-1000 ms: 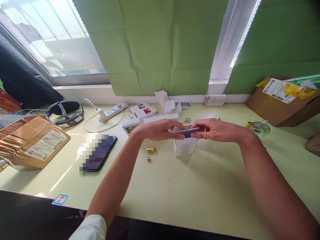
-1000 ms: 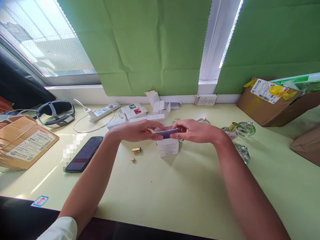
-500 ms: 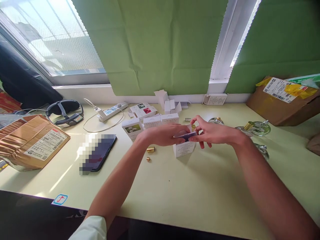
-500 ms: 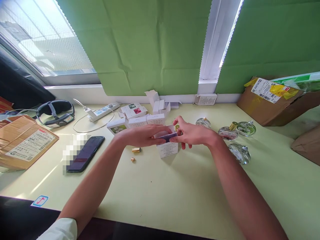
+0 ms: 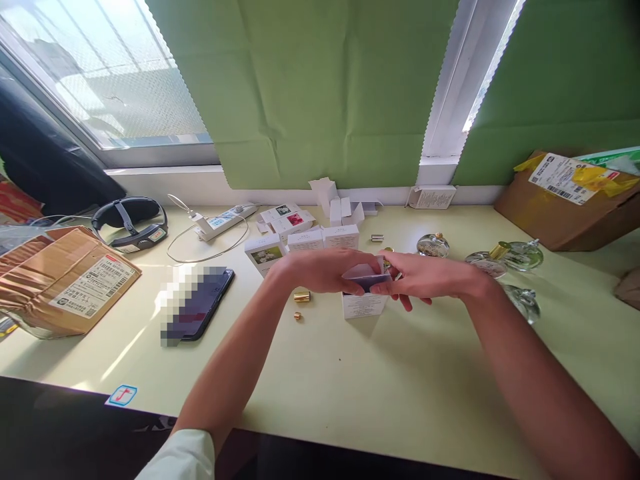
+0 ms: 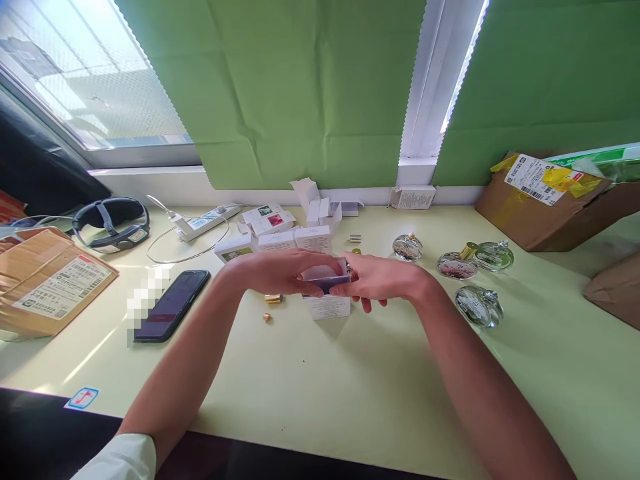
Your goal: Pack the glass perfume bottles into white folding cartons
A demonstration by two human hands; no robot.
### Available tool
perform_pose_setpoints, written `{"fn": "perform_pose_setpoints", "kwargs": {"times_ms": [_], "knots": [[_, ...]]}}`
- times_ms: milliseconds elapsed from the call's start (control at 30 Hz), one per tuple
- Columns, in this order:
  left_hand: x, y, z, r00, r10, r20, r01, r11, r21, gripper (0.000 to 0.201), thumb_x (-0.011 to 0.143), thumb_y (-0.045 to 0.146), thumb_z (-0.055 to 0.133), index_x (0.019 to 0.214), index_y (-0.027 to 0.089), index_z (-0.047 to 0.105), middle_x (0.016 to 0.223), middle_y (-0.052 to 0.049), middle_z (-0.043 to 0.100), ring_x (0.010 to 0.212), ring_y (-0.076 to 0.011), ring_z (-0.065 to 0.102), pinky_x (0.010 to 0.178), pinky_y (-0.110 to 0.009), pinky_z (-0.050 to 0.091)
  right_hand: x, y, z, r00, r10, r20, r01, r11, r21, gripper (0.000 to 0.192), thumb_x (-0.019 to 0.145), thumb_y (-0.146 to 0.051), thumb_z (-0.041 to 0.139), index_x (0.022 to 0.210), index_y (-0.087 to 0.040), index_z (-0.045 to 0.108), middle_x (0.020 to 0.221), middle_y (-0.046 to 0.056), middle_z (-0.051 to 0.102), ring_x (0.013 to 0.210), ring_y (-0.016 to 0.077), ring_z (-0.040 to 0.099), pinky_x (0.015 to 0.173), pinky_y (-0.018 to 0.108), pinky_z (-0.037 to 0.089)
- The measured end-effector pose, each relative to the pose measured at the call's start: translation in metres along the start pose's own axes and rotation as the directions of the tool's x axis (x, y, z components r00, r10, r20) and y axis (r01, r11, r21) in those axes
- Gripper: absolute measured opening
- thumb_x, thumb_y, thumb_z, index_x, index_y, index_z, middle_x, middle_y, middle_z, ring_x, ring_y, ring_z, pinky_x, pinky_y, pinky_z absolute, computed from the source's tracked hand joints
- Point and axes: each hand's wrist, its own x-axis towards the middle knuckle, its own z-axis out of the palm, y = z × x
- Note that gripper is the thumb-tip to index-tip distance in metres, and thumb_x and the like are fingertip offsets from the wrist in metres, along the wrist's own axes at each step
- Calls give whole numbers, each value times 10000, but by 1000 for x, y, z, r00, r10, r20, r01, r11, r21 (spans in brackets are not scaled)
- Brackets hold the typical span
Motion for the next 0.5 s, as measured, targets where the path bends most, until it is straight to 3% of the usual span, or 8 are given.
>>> {"fn": "perform_pose_setpoints", "kwargs": {"times_ms": [167, 500], "knots": [[3, -1, 3, 1000, 16, -2, -16, 1000, -11, 377, 928, 349, 577, 1291, 271, 514, 1187, -48, 633, 998, -196, 582, 806, -279, 415, 2, 0, 2, 1000, 11, -5, -11, 1000, -15, 342, 868, -495, 589, 1045, -254, 424, 974, 51, 639, 728, 180, 664, 459, 254, 435], [8, -12, 5, 999, 0, 33, 4, 994, -112, 471, 890, 287, 620, 1338, 281, 477, 1190, -50, 617, 982, -186, 577, 724, -247, 407, 6, 0, 5, 999, 49, 5, -49, 999, 14, 417, 849, -508, 605, 1124, -257, 417, 1090, 78, 638, 734, 187, 693, 457, 257, 454]]}}
